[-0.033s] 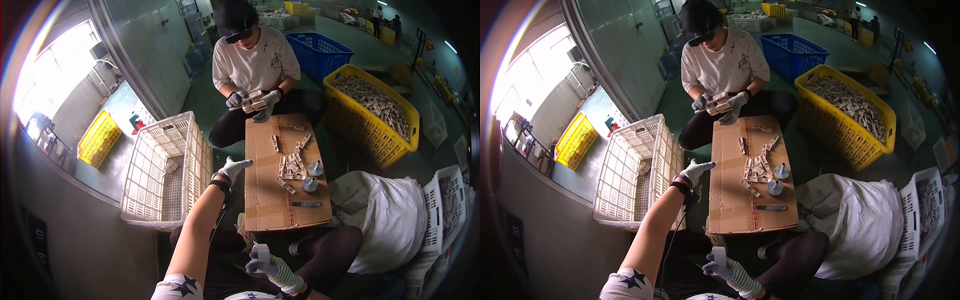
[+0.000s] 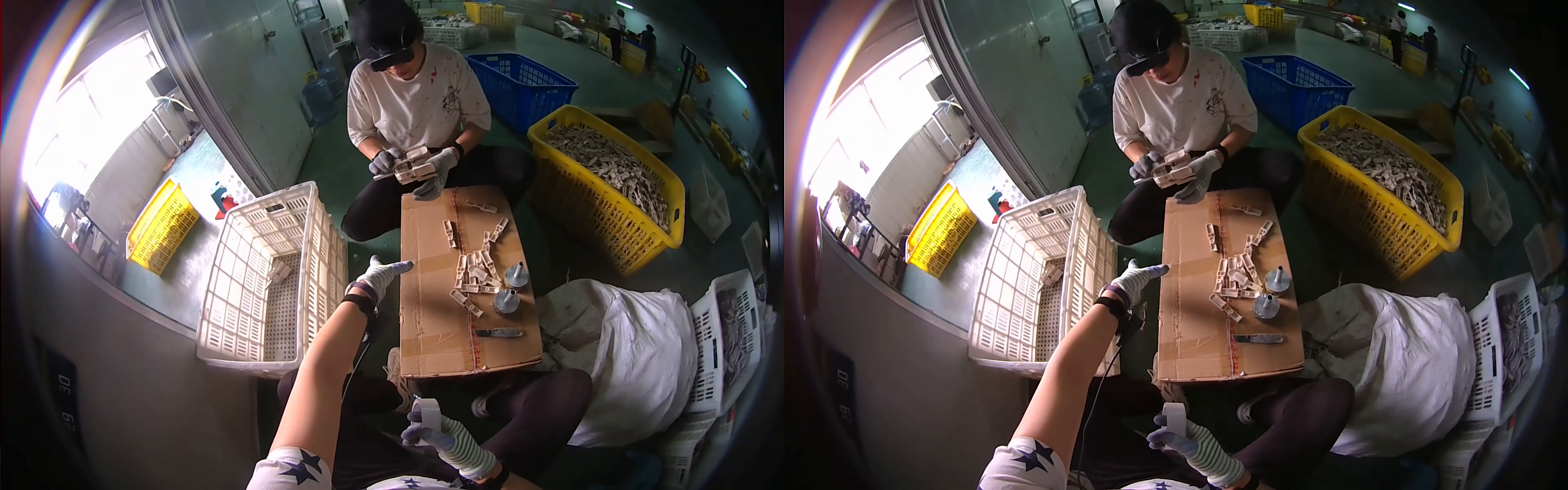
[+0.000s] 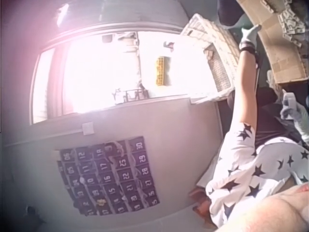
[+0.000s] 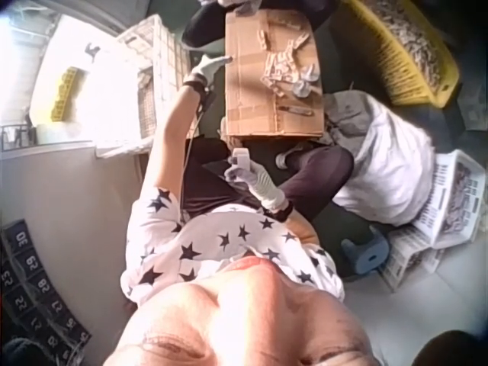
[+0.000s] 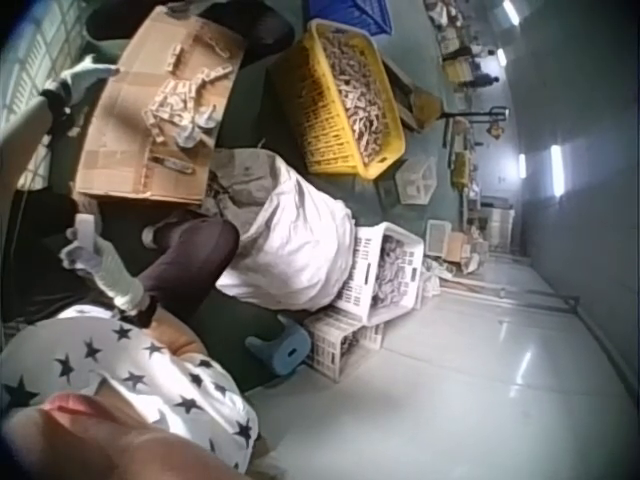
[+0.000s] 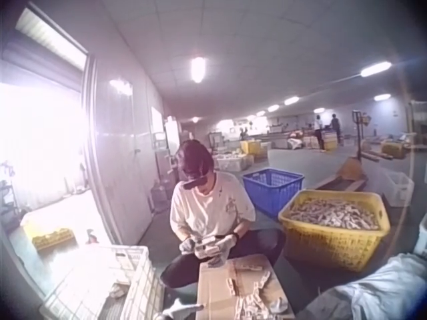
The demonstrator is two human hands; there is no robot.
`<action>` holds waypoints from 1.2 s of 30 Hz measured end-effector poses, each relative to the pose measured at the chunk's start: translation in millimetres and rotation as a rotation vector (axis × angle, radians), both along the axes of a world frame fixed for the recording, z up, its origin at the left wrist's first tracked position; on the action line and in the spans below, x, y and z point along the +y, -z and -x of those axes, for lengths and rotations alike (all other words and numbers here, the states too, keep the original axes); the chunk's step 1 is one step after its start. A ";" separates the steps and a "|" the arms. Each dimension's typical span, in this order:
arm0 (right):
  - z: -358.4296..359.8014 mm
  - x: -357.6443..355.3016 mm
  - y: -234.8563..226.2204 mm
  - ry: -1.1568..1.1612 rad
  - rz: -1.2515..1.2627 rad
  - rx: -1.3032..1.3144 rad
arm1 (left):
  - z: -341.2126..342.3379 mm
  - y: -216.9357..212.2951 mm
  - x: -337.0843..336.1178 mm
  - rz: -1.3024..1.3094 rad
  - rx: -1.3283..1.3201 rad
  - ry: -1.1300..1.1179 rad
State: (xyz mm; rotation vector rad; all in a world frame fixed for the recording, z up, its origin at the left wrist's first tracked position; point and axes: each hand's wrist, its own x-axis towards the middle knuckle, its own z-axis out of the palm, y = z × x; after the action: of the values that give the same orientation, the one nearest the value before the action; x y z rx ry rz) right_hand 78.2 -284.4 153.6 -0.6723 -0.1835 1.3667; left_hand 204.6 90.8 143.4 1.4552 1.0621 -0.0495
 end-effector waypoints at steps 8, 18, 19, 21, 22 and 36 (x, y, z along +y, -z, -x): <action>2.8 5.2 3.8 -0.015 0.010 -0.006 | 4.7 8.7 7.4 -0.002 -0.019 -0.019; 8.1 6.8 0.0 -0.033 0.023 0.050 | 16.2 6.6 9.8 -0.001 0.000 -0.004; 8.4 7.1 1.1 -0.038 0.013 0.068 | 16.3 7.9 10.7 0.000 0.000 -0.006; 7.5 5.9 4.6 -0.035 0.004 0.063 | 10.8 0.1 5.3 0.003 0.011 -0.005; 6.8 5.2 5.5 -0.036 -0.005 0.063 | 7.6 3.8 6.1 0.004 0.007 0.001; 5.0 7.2 -5.2 -0.046 0.050 -0.016 | 6.6 17.3 16.5 -0.007 0.013 -0.020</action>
State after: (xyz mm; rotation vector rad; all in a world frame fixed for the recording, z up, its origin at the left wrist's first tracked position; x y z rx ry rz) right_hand 73.2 -277.2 158.8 -0.7249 -0.1791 1.4139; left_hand 198.0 107.3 126.1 1.4522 1.0879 -0.0413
